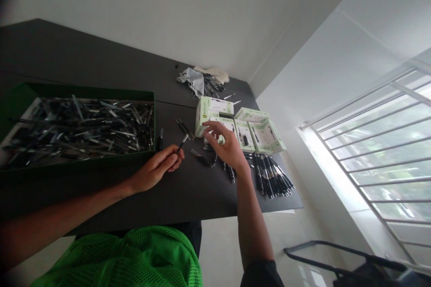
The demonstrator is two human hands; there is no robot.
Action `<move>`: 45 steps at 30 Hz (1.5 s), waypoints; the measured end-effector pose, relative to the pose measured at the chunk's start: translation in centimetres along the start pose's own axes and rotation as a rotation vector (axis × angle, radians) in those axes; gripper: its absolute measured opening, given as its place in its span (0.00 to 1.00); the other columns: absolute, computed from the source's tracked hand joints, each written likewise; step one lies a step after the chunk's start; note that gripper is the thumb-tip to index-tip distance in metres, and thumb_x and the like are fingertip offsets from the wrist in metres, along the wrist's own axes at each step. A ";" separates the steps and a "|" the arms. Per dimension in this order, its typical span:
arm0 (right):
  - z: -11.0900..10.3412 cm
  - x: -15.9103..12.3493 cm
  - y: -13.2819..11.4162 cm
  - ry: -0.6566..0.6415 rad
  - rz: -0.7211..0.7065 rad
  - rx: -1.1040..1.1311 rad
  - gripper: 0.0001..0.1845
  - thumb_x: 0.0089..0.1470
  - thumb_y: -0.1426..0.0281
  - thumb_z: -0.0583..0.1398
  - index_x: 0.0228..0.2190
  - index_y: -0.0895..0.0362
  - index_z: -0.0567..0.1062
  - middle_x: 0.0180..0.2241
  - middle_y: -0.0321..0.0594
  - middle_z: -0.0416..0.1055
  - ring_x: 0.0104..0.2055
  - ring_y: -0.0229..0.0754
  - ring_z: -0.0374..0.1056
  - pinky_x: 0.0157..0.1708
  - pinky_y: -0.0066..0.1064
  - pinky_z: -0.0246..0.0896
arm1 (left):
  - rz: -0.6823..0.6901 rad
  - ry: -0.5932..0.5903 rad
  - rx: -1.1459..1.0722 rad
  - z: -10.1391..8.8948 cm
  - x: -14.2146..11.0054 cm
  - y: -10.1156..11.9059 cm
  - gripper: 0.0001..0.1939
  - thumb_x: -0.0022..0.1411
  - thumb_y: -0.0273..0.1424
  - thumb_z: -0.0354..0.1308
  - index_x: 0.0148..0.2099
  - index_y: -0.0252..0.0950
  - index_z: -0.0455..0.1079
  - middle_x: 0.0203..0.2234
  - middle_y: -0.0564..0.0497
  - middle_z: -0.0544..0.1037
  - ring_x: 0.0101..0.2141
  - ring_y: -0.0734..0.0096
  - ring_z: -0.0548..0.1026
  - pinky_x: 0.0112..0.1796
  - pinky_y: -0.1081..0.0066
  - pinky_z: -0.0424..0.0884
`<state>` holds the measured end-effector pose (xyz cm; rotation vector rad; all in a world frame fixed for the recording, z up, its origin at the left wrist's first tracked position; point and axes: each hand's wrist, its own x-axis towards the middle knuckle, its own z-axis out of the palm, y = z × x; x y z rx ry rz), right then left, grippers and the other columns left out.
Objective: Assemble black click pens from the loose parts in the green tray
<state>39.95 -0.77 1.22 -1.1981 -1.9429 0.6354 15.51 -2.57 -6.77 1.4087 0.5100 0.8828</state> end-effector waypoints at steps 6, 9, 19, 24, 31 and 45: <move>-2.0 -3.5 -0.5 0.062 0.141 -0.425 0.10 0.67 0.66 0.59 0.39 0.53 0.81 0.37 0.38 0.80 0.33 0.42 0.67 0.39 0.36 0.62 | -0.002 0.014 -0.015 0.1 0.0 0.1 0.18 0.78 0.46 0.48 0.49 0.36 0.66 0.29 0.56 0.62 0.30 0.71 0.61 0.33 0.69 0.59; -3.0 -5.5 0.1 0.178 0.246 -0.543 0.12 0.67 0.65 0.57 0.39 0.54 0.81 0.38 0.42 0.80 0.36 0.46 0.70 0.41 0.38 0.62 | 0.000 0.014 -0.030 0.1 0.0 0.0 0.18 0.79 0.46 0.47 0.49 0.36 0.66 0.29 0.56 0.62 0.30 0.71 0.60 0.33 0.69 0.60; -1.3 -8.3 2.0 0.109 0.305 -0.683 0.12 0.68 0.63 0.58 0.37 0.53 0.80 0.37 0.43 0.80 0.44 0.52 0.74 0.48 0.41 0.63 | 0.006 0.013 -0.059 0.0 0.0 0.0 0.18 0.78 0.46 0.48 0.49 0.36 0.66 0.29 0.56 0.61 0.30 0.72 0.61 0.32 0.69 0.60; -3.7 -9.2 2.3 0.252 0.368 -0.767 0.13 0.67 0.65 0.56 0.41 0.53 0.81 0.42 0.44 0.80 0.47 0.52 0.74 0.49 0.41 0.63 | 0.013 0.012 -0.062 0.1 0.0 0.0 0.18 0.78 0.46 0.49 0.48 0.36 0.66 0.29 0.56 0.62 0.30 0.72 0.61 0.32 0.70 0.60; -4.5 -11.9 3.1 0.129 0.572 -0.823 0.13 0.67 0.62 0.58 0.44 0.52 0.82 0.45 0.42 0.83 0.45 0.51 0.77 0.43 0.39 0.64 | 0.030 0.011 -0.040 0.1 0.0 0.0 0.18 0.78 0.46 0.48 0.48 0.36 0.66 0.28 0.56 0.62 0.29 0.72 0.61 0.32 0.69 0.61; -4.2 -11.9 4.8 0.127 0.613 -0.929 0.13 0.65 0.71 0.58 0.47 0.54 0.81 0.48 0.45 0.81 0.52 0.55 0.74 0.48 0.41 0.63 | 0.109 -0.062 0.274 -1.2 -0.2 1.2 0.19 0.78 0.47 0.50 0.49 0.36 0.70 0.38 0.48 0.74 0.40 0.67 0.72 0.43 0.68 0.66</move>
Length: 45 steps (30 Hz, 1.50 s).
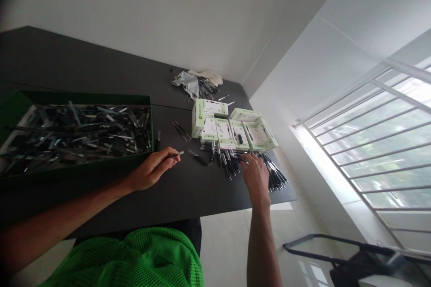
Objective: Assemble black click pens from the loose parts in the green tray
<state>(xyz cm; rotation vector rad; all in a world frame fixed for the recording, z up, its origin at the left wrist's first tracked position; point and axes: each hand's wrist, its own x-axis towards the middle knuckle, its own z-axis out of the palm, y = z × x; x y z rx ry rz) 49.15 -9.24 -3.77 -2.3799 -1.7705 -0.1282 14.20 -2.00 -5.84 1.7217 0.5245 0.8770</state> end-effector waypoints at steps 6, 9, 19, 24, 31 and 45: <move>0.4 0.4 -0.1 -0.037 -0.045 -0.016 0.13 0.63 0.73 0.59 0.47 0.55 0.81 0.45 0.45 0.82 0.51 0.53 0.74 0.50 0.40 0.62 | -0.012 0.017 -0.025 0.2 0.0 0.0 0.21 0.78 0.48 0.46 0.49 0.35 0.68 0.32 0.53 0.69 0.32 0.70 0.66 0.36 0.69 0.63; -0.6 0.1 -0.2 -0.018 -0.037 -0.037 0.13 0.63 0.70 0.58 0.44 0.55 0.82 0.43 0.46 0.82 0.51 0.55 0.73 0.50 0.42 0.62 | -0.029 0.001 -0.068 0.4 0.2 -0.2 0.21 0.78 0.47 0.46 0.49 0.35 0.68 0.29 0.55 0.64 0.30 0.72 0.63 0.34 0.70 0.62; -7.5 -0.2 -7.8 0.096 -0.303 0.596 0.14 0.64 0.60 0.62 0.49 0.49 0.79 0.34 0.37 0.78 0.34 0.43 0.68 0.43 0.39 0.63 | -0.083 -0.100 -0.188 0.5 0.3 -0.7 0.21 0.79 0.48 0.45 0.50 0.35 0.66 0.26 0.58 0.65 0.21 0.77 0.62 0.21 0.76 0.58; -9.2 1.6 -10.8 0.068 -0.494 0.728 0.07 0.59 0.62 0.68 0.37 0.50 0.84 0.35 0.38 0.80 0.36 0.43 0.68 0.38 0.38 0.62 | -0.072 -0.119 -0.172 0.3 0.3 -0.8 0.22 0.78 0.48 0.46 0.48 0.34 0.67 0.23 0.59 0.64 0.19 0.79 0.61 0.21 0.77 0.58; -9.6 3.4 -11.7 0.011 -0.464 0.744 0.08 0.60 0.63 0.66 0.37 0.52 0.85 0.33 0.37 0.79 0.30 0.39 0.64 0.34 0.35 0.60 | -0.041 -0.118 -0.144 0.2 0.3 -0.7 0.22 0.78 0.48 0.47 0.48 0.34 0.68 0.22 0.59 0.66 0.19 0.79 0.63 0.22 0.76 0.60; -8.9 4.1 -12.1 -0.105 -0.458 0.784 0.08 0.59 0.64 0.65 0.36 0.53 0.84 0.32 0.35 0.79 0.32 0.39 0.69 0.36 0.34 0.62 | -0.025 -0.114 -0.121 0.1 0.4 -0.7 0.21 0.78 0.47 0.47 0.47 0.34 0.69 0.22 0.60 0.65 0.19 0.78 0.63 0.23 0.76 0.58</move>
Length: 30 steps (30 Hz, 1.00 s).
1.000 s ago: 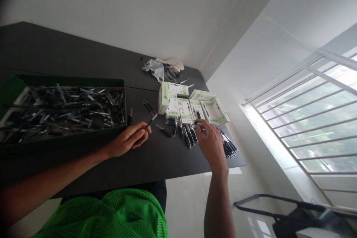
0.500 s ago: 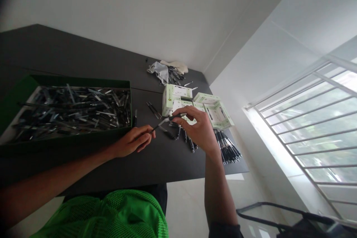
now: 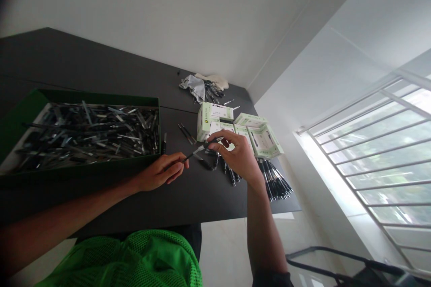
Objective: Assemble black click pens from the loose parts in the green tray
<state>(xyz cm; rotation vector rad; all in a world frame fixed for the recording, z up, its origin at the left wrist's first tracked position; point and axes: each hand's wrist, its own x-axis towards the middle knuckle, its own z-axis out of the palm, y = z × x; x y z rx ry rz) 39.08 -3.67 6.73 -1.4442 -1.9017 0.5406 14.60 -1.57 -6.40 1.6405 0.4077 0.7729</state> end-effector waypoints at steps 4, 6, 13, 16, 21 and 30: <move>0.1 0.1 -0.1 0.001 -0.016 -0.002 0.07 0.58 0.64 0.66 0.36 0.52 0.84 0.32 0.35 0.80 0.31 0.39 0.69 0.36 0.34 0.61 | 0.004 0.002 0.000 0.0 0.0 0.1 0.21 0.78 0.47 0.47 0.47 0.34 0.69 0.21 0.60 0.65 0.19 0.78 0.62 0.23 0.76 0.58; 0.2 0.2 -0.1 -0.017 -0.019 -0.020 0.07 0.59 0.64 0.66 0.36 0.52 0.84 0.33 0.35 0.80 0.32 0.39 0.69 0.36 0.34 0.61 | 0.005 0.002 0.000 0.1 0.0 0.2 0.21 0.78 0.47 0.47 0.47 0.34 0.68 0.21 0.60 0.65 0.19 0.78 0.62 0.23 0.76 0.58; 2.0 0.6 -0.6 -0.211 -0.053 0.006 0.07 0.59 0.63 0.68 0.38 0.51 0.85 0.38 0.36 0.82 0.38 0.41 0.73 0.37 0.32 0.62 | 0.012 0.019 0.016 0.2 0.1 0.6 0.21 0.78 0.48 0.47 0.47 0.34 0.68 0.21 0.60 0.64 0.19 0.78 0.62 0.24 0.76 0.59; 2.5 0.7 -0.8 -0.230 -0.042 0.024 0.07 0.59 0.64 0.68 0.38 0.52 0.85 0.35 0.35 0.82 0.34 0.38 0.70 0.35 0.31 0.61 | 0.014 0.026 0.023 0.2 0.1 0.6 0.21 0.78 0.48 0.47 0.47 0.34 0.69 0.21 0.60 0.64 0.19 0.77 0.62 0.24 0.75 0.59; 2.1 0.7 -0.8 -0.215 -0.060 0.008 0.07 0.59 0.63 0.69 0.38 0.52 0.85 0.34 0.33 0.81 0.30 0.36 0.65 0.32 0.31 0.58 | 0.029 0.049 0.038 0.3 0.1 0.7 0.21 0.79 0.47 0.47 0.48 0.34 0.69 0.22 0.60 0.65 0.20 0.77 0.62 0.25 0.75 0.59; 1.3 0.7 -0.6 -0.183 -0.037 -0.005 0.07 0.60 0.62 0.68 0.38 0.51 0.85 0.36 0.34 0.83 0.34 0.39 0.70 0.34 0.32 0.59 | 0.053 0.043 0.054 0.2 0.2 0.4 0.21 0.79 0.46 0.47 0.48 0.34 0.69 0.21 0.60 0.64 0.20 0.77 0.62 0.26 0.73 0.59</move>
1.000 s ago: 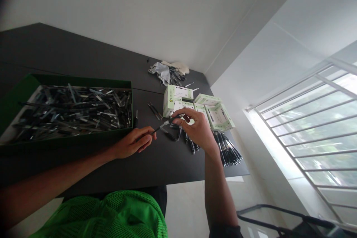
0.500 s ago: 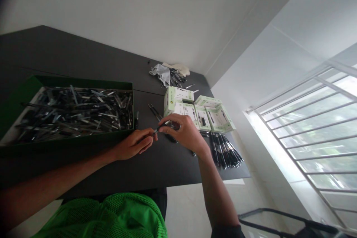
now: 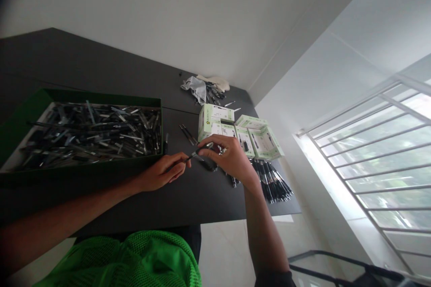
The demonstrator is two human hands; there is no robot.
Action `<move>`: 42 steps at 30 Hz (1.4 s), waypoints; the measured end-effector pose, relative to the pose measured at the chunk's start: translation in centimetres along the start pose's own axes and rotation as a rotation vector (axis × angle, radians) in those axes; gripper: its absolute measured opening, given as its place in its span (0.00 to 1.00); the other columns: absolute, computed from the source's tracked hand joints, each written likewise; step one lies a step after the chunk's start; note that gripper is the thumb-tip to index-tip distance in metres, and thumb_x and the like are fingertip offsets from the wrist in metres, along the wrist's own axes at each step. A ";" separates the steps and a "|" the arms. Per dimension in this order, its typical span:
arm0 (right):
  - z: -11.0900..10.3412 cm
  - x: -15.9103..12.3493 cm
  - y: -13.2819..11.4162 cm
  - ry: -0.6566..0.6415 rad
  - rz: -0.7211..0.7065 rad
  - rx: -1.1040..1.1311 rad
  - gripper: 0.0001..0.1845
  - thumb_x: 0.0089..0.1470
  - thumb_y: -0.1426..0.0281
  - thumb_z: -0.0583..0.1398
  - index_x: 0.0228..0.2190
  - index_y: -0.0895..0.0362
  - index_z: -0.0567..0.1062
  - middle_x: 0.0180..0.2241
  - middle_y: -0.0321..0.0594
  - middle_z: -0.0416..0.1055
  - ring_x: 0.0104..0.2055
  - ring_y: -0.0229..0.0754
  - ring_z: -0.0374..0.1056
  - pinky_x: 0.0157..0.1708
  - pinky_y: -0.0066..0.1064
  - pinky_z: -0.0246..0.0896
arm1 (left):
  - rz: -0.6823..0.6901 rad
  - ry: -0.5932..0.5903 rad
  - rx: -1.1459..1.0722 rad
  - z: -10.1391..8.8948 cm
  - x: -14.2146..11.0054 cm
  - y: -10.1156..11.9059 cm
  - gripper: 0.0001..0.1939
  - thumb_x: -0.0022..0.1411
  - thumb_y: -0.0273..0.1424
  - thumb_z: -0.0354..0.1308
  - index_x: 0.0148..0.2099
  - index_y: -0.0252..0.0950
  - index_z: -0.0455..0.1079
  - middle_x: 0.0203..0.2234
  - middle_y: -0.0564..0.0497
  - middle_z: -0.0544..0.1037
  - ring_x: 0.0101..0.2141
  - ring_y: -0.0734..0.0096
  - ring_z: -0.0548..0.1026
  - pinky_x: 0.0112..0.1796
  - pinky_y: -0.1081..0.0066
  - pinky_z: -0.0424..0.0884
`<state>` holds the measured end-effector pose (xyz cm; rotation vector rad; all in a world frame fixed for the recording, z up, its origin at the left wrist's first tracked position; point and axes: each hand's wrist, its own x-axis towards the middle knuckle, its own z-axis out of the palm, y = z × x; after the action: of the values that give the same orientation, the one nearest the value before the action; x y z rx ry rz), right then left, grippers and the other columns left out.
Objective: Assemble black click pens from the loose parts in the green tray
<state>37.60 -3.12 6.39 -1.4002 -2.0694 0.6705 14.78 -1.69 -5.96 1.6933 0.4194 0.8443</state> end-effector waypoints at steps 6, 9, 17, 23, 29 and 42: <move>0.1 0.0 0.1 -0.021 -0.010 -0.001 0.07 0.60 0.63 0.69 0.38 0.51 0.85 0.36 0.33 0.82 0.33 0.38 0.69 0.34 0.32 0.59 | 0.000 -0.004 0.003 0.0 0.0 0.0 0.20 0.79 0.46 0.47 0.48 0.33 0.69 0.22 0.60 0.64 0.21 0.77 0.63 0.26 0.74 0.59; 0.4 0.0 0.2 -0.042 -0.009 0.014 0.07 0.59 0.63 0.69 0.38 0.51 0.85 0.34 0.33 0.81 0.32 0.38 0.68 0.33 0.31 0.59 | -0.001 -0.005 0.001 0.0 -0.1 0.0 0.21 0.79 0.46 0.47 0.48 0.33 0.69 0.23 0.60 0.64 0.22 0.77 0.63 0.26 0.74 0.59; -1.6 -0.7 0.5 0.084 0.004 0.014 0.09 0.59 0.61 0.68 0.37 0.53 0.84 0.31 0.35 0.79 0.30 0.38 0.68 0.33 0.34 0.61 | -0.002 -0.002 -0.004 -0.1 0.0 -0.3 0.20 0.79 0.45 0.48 0.48 0.33 0.70 0.23 0.59 0.64 0.22 0.77 0.63 0.26 0.75 0.59; -1.7 -1.0 2.2 0.373 -0.003 0.329 0.15 0.62 0.53 0.65 0.38 0.52 0.77 0.28 0.34 0.72 0.29 0.39 0.68 0.31 0.33 0.59 | 0.005 0.002 -0.007 -0.1 0.0 -0.2 0.18 0.79 0.44 0.48 0.48 0.33 0.70 0.23 0.59 0.65 0.22 0.78 0.63 0.26 0.75 0.59; 1.3 -0.8 0.6 0.371 0.106 0.910 0.21 0.58 0.45 0.65 0.35 0.48 0.70 0.21 0.27 0.49 0.22 0.38 0.46 0.26 0.34 0.49 | -0.002 0.005 -0.023 0.0 -0.1 -0.2 0.18 0.79 0.43 0.47 0.49 0.34 0.69 0.23 0.60 0.64 0.22 0.78 0.62 0.26 0.75 0.59; 2.1 -1.4 -4.6 0.208 0.219 1.291 0.19 0.63 0.49 0.64 0.31 0.48 0.68 0.20 0.25 0.36 0.23 0.39 0.30 0.24 0.32 0.38 | -0.055 0.013 -0.052 0.1 -0.2 -0.2 0.19 0.79 0.45 0.48 0.49 0.34 0.69 0.25 0.58 0.64 0.23 0.77 0.62 0.26 0.74 0.60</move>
<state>33.55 -6.16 7.65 -0.8159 -0.8843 1.4869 14.75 -1.89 -6.22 1.6225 0.4477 0.8197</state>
